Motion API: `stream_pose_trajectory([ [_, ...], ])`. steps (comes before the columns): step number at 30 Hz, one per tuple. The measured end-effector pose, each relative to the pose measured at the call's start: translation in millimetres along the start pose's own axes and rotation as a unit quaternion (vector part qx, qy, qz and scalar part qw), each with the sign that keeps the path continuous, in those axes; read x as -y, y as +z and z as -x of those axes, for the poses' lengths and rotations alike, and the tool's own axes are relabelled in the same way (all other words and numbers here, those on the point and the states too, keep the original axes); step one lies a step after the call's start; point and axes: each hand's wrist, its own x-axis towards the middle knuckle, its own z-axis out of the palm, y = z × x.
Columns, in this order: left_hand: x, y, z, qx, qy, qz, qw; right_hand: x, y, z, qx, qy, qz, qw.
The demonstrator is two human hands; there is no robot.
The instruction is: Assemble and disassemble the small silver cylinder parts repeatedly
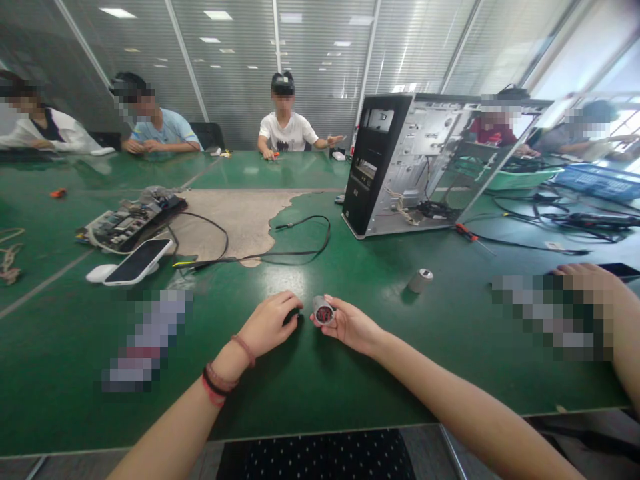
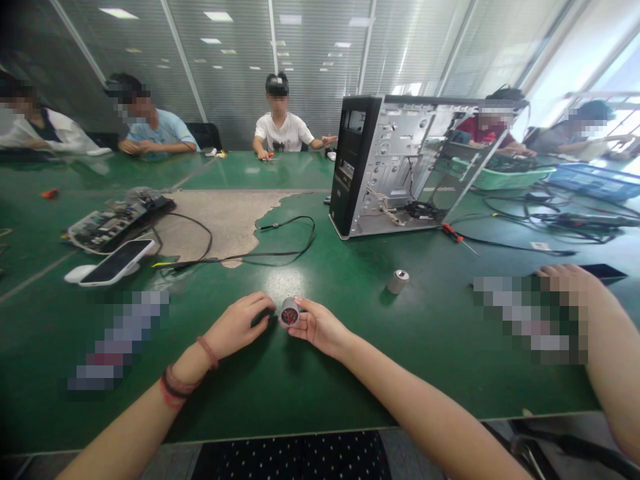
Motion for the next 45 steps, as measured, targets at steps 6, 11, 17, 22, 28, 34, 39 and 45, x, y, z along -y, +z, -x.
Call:
stream_pose_trajectory([
  [6,-1,0.4,-1,-0.002,0.007,0.001,1.000,-1,4,2,-0.002,0.029,-0.037,0.999],
  [11,-1,1.3,0,-0.002,0.005,0.004,1.000,-2,6,3,-0.009,0.027,-0.039,0.999],
  [17,0,1.4,0,-0.006,0.008,0.012,1.000,-4,4,2,-0.004,0.027,-0.032,0.999],
  [22,0,0.7,0,0.005,0.006,0.015,1.000,-4,4,1,-0.009,0.029,-0.029,0.999],
  [28,0,1.3,0,0.002,0.006,0.025,1.000,-7,6,3,-0.021,-0.024,0.022,0.999],
  [34,-3,-1.9,-1,0.008,0.002,0.084,0.996,-8,10,7,-0.037,-0.175,0.174,0.968],
  [39,-8,-2.4,-3,0.003,-0.035,0.207,0.978,-6,13,17,-0.040,-0.287,0.356,0.889],
  [45,-10,5.2,-4,0.024,-0.054,0.399,0.915,-4,13,22,-0.049,-0.361,0.519,0.773],
])
